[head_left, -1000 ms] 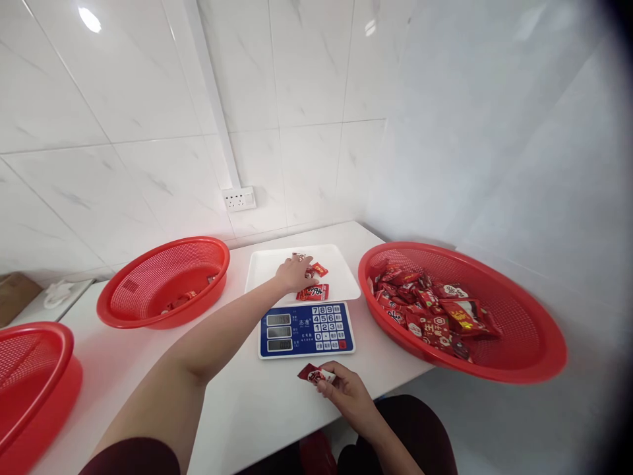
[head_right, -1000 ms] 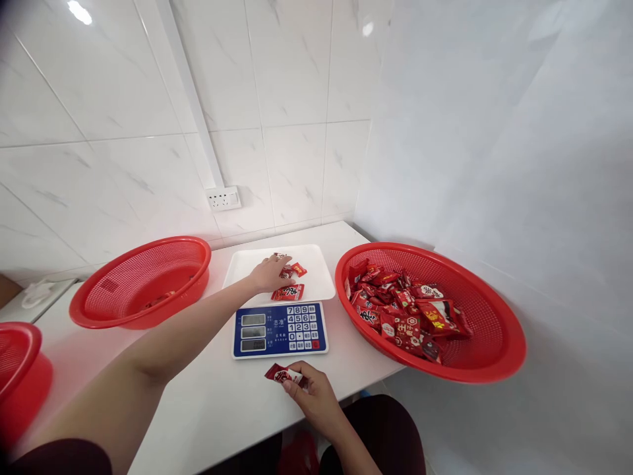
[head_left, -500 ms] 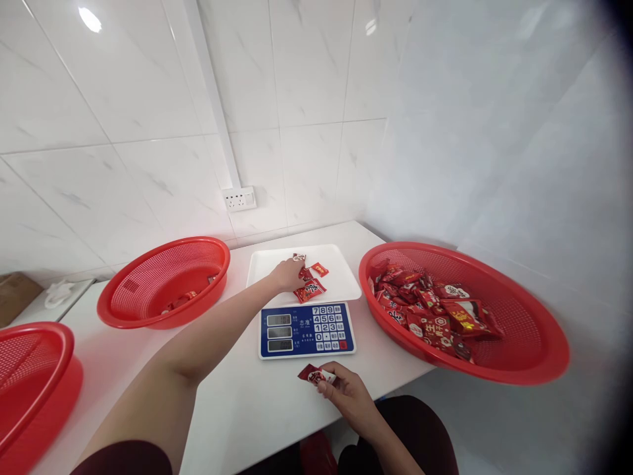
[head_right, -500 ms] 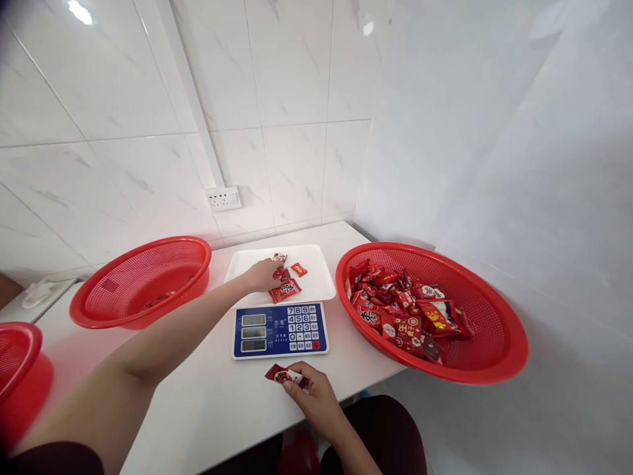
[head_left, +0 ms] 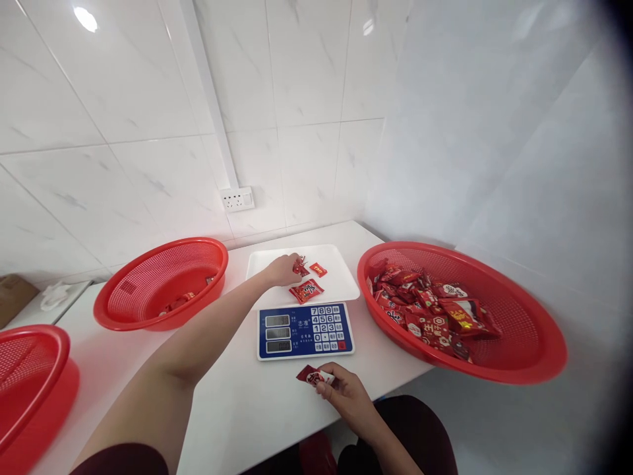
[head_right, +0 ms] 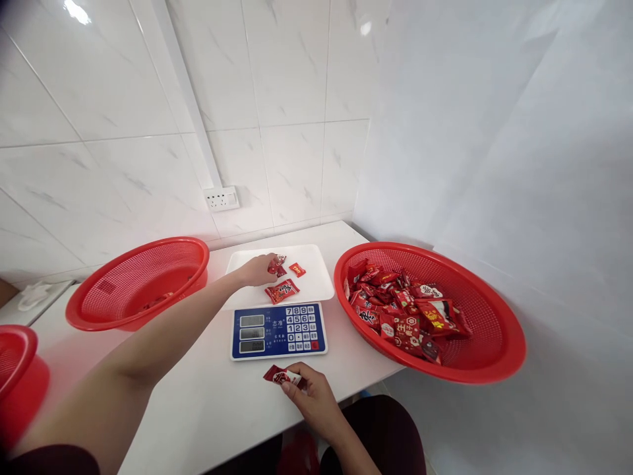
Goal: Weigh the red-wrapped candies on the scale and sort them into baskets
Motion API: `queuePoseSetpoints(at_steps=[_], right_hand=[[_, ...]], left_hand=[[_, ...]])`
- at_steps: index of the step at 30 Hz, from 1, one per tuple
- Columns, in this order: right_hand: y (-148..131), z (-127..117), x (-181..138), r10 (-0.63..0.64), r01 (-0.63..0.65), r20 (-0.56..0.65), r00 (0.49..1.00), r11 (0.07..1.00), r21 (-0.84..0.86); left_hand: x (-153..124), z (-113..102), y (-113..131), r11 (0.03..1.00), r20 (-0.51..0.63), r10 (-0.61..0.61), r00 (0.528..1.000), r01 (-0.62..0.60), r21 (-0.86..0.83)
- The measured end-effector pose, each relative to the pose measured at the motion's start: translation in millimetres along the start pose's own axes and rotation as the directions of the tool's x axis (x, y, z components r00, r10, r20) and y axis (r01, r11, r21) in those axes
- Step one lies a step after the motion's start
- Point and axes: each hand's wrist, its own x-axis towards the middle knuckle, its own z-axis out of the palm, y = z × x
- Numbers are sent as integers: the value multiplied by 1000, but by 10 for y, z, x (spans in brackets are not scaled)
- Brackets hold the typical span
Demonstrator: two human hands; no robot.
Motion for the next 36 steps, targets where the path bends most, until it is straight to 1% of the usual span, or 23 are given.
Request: queuePoseSetpoints(at_steps=[4,8,13,17,22,25,27,28,30,32,34,36], right_hand=[[17,1,0,4,-4,8,1000,1000,11],[34,7,-4,11,-11,5,1000,999,36],[35,6,-6,-4,3,6,1000,998,58],[20,-4,-2,-12,11,13,1000,998,61],[47,-7,2,-2,1,18,1000,998,57],[69,-6,3,-7,6,16,1000,998,65],[68,-4,4,-8,7,15,1000,997,76],[61,-3,3,-6,5,16,1000,997,77],[42,-1,3,1,-2,15,1000,998,69],[26,1,3,5,-6,12,1000,998,61],[26,2,2,6,-7,11,1000,998,61],[43,2,2,0,-1,14,1000,998,70]], left_hand=[[99,-40,-50,999,-110,-36,993,32,-43],[289,46,-65,996,-184,-93,979,89,-30],[461,209,-32,991,-176,-126,976,133,29],[480,243,3,990,-163,-110,980,123,67],[384,169,22,996,-127,-68,990,74,44],[231,102,73,1000,-124,-12,992,15,20],[95,71,126,999,-112,46,993,-44,21],[26,64,154,997,-86,77,993,-75,30],[-95,67,200,990,8,129,992,-129,56],[-173,88,228,984,97,149,984,-157,80],[-200,114,238,980,136,160,978,-174,95],[-190,139,241,977,140,168,976,-184,108]])
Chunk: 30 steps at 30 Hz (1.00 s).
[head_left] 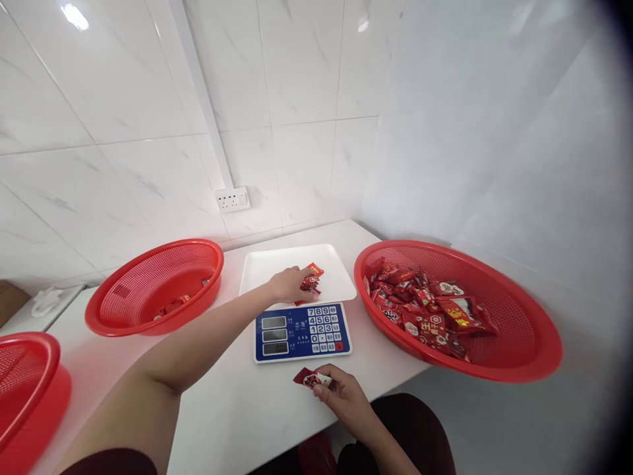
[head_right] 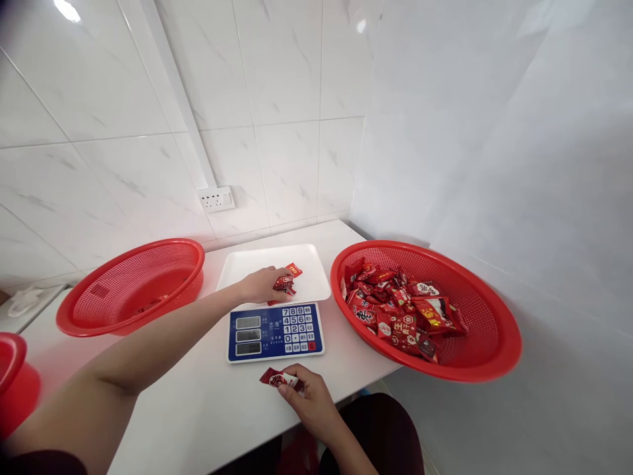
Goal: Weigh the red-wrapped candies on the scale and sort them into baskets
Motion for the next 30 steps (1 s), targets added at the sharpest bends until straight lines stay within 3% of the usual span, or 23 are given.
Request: queuePoseSetpoints(at_steps=[5,11,18,24,30], right_hand=[[50,-3,-3,-14,14,-2,1000,1000,8],[33,2,-2,1,-1,-3,1000,1000,-15],[17,17,1,-7,7,-24,1000,1000,-19],[24,7,-1,-21,20,-16,1000,999,-50],[51,7,-2,-19,18,-14,1000,998,-53]], left_hand=[[75,34,34,998,-24,50,998,-49,34],[264,20,88,985,-276,158,948,-171,-23],[561,70,-9,987,-112,150,982,-142,74],[503,120,-39,989,-152,128,980,-115,92],[211,173,-60,987,-225,163,961,-157,46]])
